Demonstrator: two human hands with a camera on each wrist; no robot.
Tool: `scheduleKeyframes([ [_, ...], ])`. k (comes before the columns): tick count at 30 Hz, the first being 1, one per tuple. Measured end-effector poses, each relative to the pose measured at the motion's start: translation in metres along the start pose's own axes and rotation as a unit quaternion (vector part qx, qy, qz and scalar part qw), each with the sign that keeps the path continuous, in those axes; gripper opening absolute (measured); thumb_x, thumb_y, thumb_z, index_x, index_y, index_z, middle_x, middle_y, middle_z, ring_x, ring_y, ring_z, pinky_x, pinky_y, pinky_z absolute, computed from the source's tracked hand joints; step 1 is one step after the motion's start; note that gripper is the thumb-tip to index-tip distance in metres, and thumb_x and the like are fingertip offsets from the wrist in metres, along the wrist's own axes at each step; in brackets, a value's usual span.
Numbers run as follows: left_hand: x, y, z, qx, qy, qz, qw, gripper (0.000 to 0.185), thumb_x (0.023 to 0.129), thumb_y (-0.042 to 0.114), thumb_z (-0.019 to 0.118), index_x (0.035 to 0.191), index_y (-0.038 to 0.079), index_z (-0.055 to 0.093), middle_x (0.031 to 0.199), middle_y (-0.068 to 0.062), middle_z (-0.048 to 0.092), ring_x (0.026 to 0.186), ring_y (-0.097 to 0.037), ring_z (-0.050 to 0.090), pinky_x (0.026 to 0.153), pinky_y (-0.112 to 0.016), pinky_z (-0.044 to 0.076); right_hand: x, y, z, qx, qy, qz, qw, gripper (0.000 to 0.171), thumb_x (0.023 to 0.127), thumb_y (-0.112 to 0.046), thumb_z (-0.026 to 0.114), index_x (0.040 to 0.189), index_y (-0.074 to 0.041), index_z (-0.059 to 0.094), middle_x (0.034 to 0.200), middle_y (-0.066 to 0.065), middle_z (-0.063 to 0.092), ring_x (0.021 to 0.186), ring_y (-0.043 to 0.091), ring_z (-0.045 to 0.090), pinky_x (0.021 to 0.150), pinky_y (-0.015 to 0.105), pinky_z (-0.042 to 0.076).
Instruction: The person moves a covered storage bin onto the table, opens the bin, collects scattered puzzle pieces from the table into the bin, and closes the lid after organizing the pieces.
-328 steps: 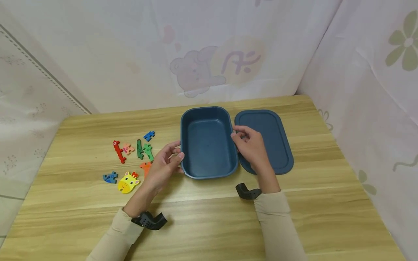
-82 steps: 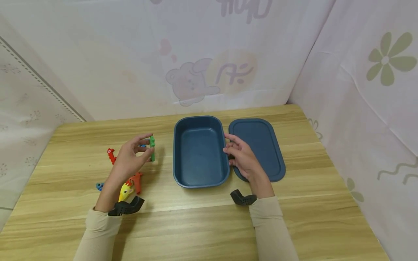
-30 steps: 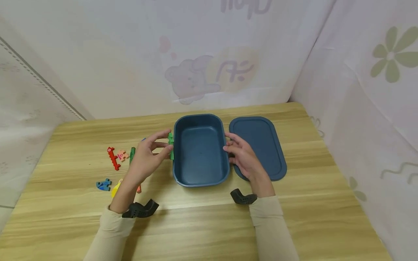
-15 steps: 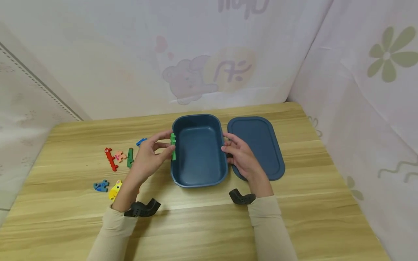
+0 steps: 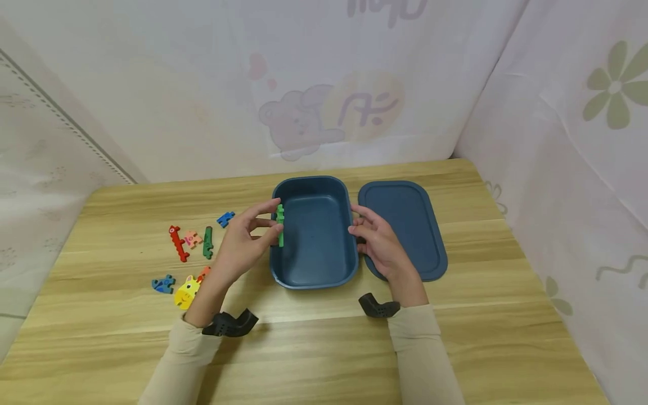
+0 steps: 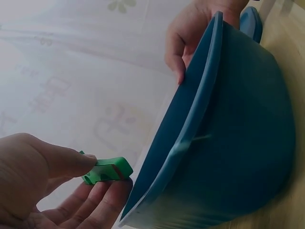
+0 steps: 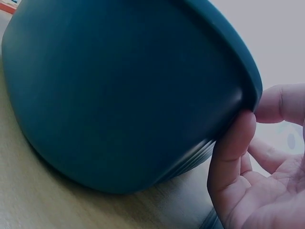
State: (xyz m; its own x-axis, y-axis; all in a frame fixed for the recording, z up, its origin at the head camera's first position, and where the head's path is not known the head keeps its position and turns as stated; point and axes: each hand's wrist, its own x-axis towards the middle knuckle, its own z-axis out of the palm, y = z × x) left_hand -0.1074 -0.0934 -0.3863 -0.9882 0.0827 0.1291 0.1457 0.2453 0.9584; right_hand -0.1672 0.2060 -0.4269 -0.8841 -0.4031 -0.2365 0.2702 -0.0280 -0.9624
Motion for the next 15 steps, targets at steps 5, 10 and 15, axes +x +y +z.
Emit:
scheduleKeyframes([
  [5, 0.0, 0.001, 0.003, 0.001, 0.005, 0.005, 1.0, 0.051, 0.101, 0.003, 0.069, 0.149, 0.013, 0.061, 0.153, -0.01, 0.059, 0.116, -0.031, 0.072, 0.082, -0.03, 0.066, 0.001, 0.0, -0.001, 0.009, -0.001, -0.002, 1.0, 0.067, 0.109, -0.011, 0.053, 0.168, -0.008, 0.023, 0.104, -0.011, 0.049, 0.091, 0.006, 0.049, 0.069, 0.023, 0.045],
  [10, 0.001, 0.002, 0.009, 0.01, 0.008, 0.007, 0.9999, 0.051, 0.1, 0.004, 0.071, 0.148, 0.015, 0.062, 0.147, -0.011, 0.062, 0.115, -0.03, 0.073, 0.08, -0.031, 0.067, 0.001, 0.001, -0.002, 0.021, -0.003, -0.005, 1.0, 0.066, 0.109, -0.009, 0.053, 0.168, -0.006, 0.023, 0.103, -0.011, 0.05, 0.089, 0.005, 0.051, 0.07, 0.022, 0.05],
  [15, 0.001, 0.002, 0.015, 0.022, 0.019, 0.02, 0.9994, 0.051, 0.099, 0.005, 0.073, 0.148, 0.015, 0.063, 0.14, -0.012, 0.064, 0.113, -0.028, 0.074, 0.078, -0.03, 0.066, 0.001, 0.001, -0.002, 0.028, -0.006, -0.006, 1.0, 0.066, 0.109, -0.009, 0.053, 0.168, -0.006, 0.023, 0.103, -0.011, 0.05, 0.089, 0.005, 0.052, 0.07, 0.022, 0.051],
])
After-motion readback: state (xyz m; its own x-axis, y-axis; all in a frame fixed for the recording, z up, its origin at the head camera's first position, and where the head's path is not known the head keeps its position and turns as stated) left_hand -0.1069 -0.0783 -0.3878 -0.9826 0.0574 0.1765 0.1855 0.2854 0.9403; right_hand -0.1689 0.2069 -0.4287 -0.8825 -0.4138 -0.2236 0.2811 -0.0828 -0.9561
